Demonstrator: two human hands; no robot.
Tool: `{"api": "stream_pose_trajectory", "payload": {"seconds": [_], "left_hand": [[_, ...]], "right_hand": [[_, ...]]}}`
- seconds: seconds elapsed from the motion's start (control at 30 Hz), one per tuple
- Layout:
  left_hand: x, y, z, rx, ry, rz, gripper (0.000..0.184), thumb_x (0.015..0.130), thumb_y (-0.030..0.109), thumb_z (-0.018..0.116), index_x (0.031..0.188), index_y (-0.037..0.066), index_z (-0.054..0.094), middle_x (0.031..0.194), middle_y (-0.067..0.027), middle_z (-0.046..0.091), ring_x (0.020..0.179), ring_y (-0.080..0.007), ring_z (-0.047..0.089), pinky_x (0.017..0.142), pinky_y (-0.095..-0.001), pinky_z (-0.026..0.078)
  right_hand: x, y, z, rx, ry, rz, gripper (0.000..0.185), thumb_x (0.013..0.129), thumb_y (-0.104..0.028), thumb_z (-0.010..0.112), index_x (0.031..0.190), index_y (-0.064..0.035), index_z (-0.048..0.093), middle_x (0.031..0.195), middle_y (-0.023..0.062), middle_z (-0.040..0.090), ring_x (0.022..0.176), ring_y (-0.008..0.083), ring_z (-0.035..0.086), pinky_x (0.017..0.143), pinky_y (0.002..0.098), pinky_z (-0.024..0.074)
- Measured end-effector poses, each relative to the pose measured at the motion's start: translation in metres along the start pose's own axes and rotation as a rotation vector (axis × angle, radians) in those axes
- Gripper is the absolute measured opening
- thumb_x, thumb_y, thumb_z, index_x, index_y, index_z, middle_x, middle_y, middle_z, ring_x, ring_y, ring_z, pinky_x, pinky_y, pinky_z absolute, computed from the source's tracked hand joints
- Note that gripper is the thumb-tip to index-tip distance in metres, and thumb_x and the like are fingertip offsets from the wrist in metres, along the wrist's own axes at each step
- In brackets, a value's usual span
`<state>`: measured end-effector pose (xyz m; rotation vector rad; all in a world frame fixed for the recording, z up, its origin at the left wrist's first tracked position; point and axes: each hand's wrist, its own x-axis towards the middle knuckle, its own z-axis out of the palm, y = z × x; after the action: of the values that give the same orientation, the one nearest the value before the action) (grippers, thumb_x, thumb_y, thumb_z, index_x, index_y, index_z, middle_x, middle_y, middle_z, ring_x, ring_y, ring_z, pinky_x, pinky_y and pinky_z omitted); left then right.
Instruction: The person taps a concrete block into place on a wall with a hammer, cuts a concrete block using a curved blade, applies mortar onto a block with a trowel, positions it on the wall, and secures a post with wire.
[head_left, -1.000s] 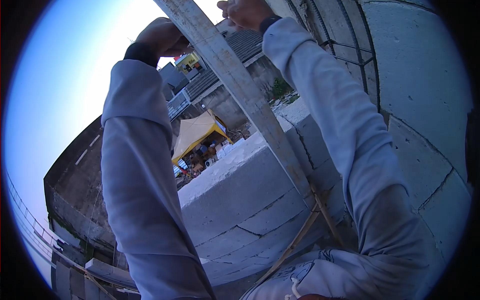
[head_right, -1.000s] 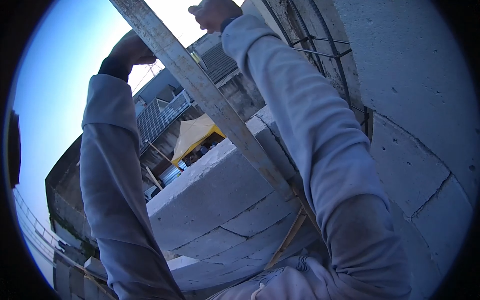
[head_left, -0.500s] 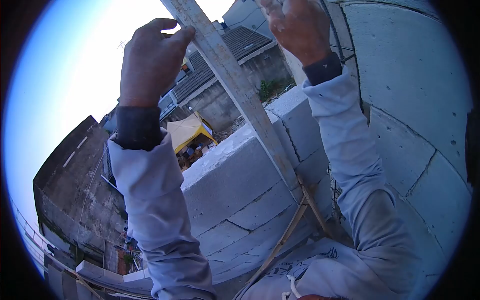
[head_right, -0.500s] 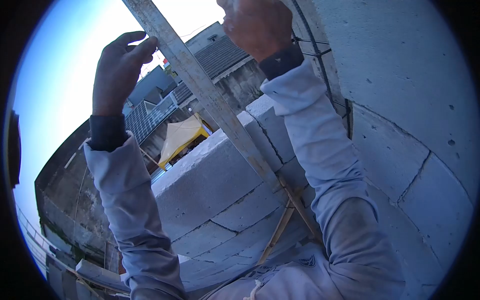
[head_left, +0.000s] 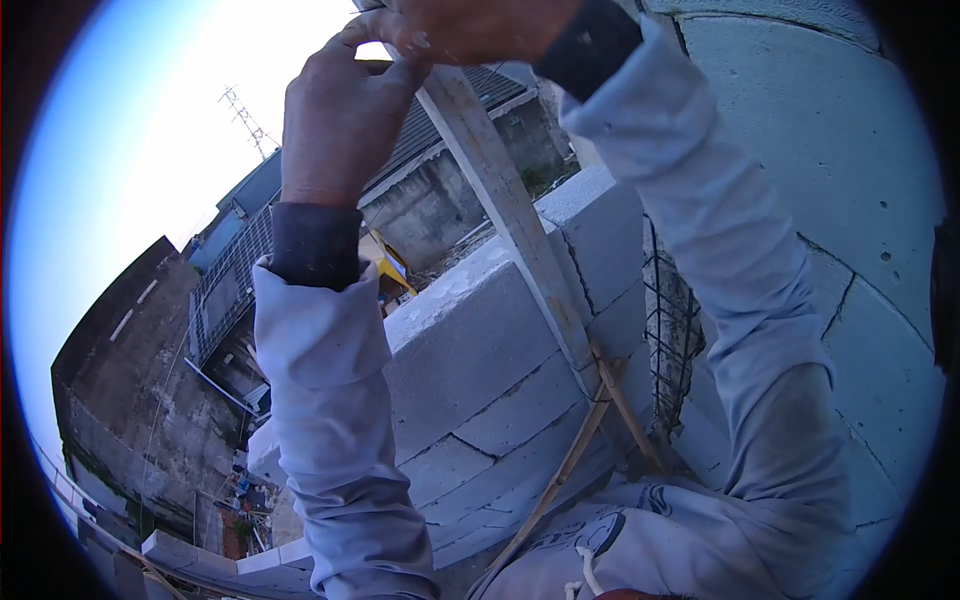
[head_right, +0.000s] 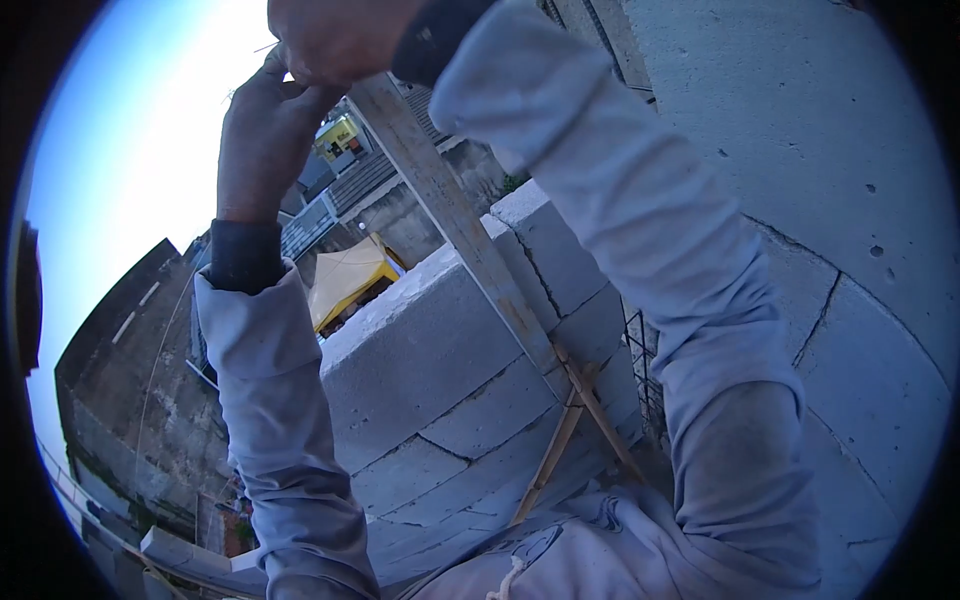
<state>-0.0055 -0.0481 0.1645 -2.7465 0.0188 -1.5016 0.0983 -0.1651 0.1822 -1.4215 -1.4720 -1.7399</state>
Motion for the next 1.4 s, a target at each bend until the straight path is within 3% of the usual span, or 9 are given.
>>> {"api": "stream_pose_trajectory", "payload": {"seconds": [0.17, 0.33, 0.43, 0.7, 0.97, 1.07, 1.2, 1.3, 1.4], "left_hand": [[0.008, -0.036, -0.015, -0.391, 0.019, 0.048, 0.044, 0.083, 0.022, 0.063, 0.117, -0.006, 0.059, 0.099, -0.0172, 0.07, 0.092, -0.0267, 0.067, 0.085, -0.0319, 0.05], [-0.017, -0.035, -0.05, -0.56, -0.024, 0.01, 0.04, 0.085, 0.021, 0.062, 0.118, -0.002, 0.061, 0.106, -0.0159, 0.068, 0.094, -0.0229, 0.065, 0.09, -0.0355, 0.047], [-0.022, -0.028, -0.045, -0.44, 0.036, -0.032, 0.034, 0.087, 0.023, 0.064, 0.109, -0.002, 0.066, 0.094, -0.0138, 0.07, 0.087, -0.0187, 0.067, 0.082, -0.03, 0.049], [-0.012, -0.054, -0.027, -0.071, 0.144, -0.059, 0.021, 0.086, 0.024, 0.062, 0.095, 0.007, 0.073, 0.079, -0.0081, 0.071, 0.071, -0.0179, 0.068, 0.067, -0.0305, 0.052], [0.025, -0.074, -0.03, 0.129, -0.035, -0.095, 0.025, 0.08, 0.028, 0.066, 0.096, 0.01, 0.074, 0.082, -0.009, 0.072, 0.074, -0.0206, 0.067, 0.073, -0.0351, 0.052], [0.044, -0.086, -0.02, 0.097, -0.154, -0.077, 0.025, 0.081, 0.028, 0.066, 0.097, 0.01, 0.074, 0.083, -0.009, 0.072, 0.075, -0.0199, 0.067, 0.074, -0.0344, 0.052], [0.065, -0.09, -0.002, 0.059, -0.287, -0.079, 0.026, 0.082, 0.028, 0.066, 0.097, 0.008, 0.074, 0.084, -0.0079, 0.071, 0.076, -0.0192, 0.066, 0.075, -0.0333, 0.052], [0.074, -0.088, 0.003, 0.026, -0.363, -0.101, 0.027, 0.082, 0.028, 0.067, 0.097, 0.007, 0.074, 0.084, -0.0074, 0.071, 0.075, -0.0186, 0.066, 0.076, -0.0322, 0.052], [0.076, -0.09, -0.001, -0.031, -0.451, -0.117, 0.027, 0.083, 0.028, 0.068, 0.097, 0.007, 0.074, 0.084, -0.0076, 0.071, 0.075, -0.0174, 0.065, 0.077, -0.0314, 0.052]], "right_hand": [[0.028, -0.007, -0.006, -0.026, -0.255, 0.043, 0.02, 0.074, -0.022, 0.067, 0.075, -0.0018, 0.068, 0.078, 0.0195, 0.068, 0.077, 0.0332, 0.068, 0.071, 0.0412, 0.0541], [0.026, -0.008, 0.004, 0.018, -0.189, -0.022, 0.024, 0.076, -0.024, 0.066, 0.077, -0.0004, 0.067, 0.08, 0.0201, 0.067, 0.079, 0.0335, 0.067, 0.073, 0.0433, 0.0532], [0.018, -0.008, 0.027, 0.049, 0.005, -0.104, 0.02, 0.073, -0.022, 0.066, 0.071, -0.0018, 0.064, 0.073, 0.018, 0.064, 0.076, 0.0349, 0.065, 0.069, 0.0445, 0.0521], [0.02, 0.001, 0.016, 0.279, -0.286, 0.005, 0.026, 0.078, -0.025, 0.067, 0.07, -0.0006, 0.065, 0.073, 0.0204, 0.064, 0.076, 0.036, 0.064, 0.069, 0.0445, 0.0488], [-0.025, 0.005, 0.035, 0.007, 0.323, 0.425, 0.048, 0.088, -0.04, 0.057, 0.07, 0.0035, 0.063, 0.069, 0.0237, 0.062, 0.074, 0.0383, 0.063, 0.068, 0.0466, 0.0497], [-0.031, 0.023, 0.057, 0.044, -0.065, 0.36, 0.05, 0.09, -0.04, 0.052, 0.064, 0.0013, 0.061, 0.066, 0.0232, 0.06, 0.074, 0.0376, 0.063, 0.068, 0.0471, 0.0497], [-0.037, 0.033, 0.073, -0.064, -0.079, 0.086, 0.052, 0.091, -0.039, 0.048, 0.065, 0.0031, 0.063, 0.067, 0.0253, 0.06, 0.067, 0.04, 0.062, 0.068, 0.0479, 0.0497], [-0.039, 0.038, 0.083, 0.058, -0.06, 0.185, 0.048, 0.089, -0.038, 0.053, 0.065, 0.0018, 0.064, 0.064, 0.0236, 0.06, 0.064, 0.0394, 0.062, 0.066, 0.0481, 0.05], [-0.027, 0.026, 0.073, 0.452, -0.35, 0.656, 0.071, 0.083, -0.063, 0.056, 0.094, 0.0069, 0.067, 0.093, 0.0216, 0.067, 0.077, 0.0278, 0.069, 0.065, 0.0387, 0.0552]]}}
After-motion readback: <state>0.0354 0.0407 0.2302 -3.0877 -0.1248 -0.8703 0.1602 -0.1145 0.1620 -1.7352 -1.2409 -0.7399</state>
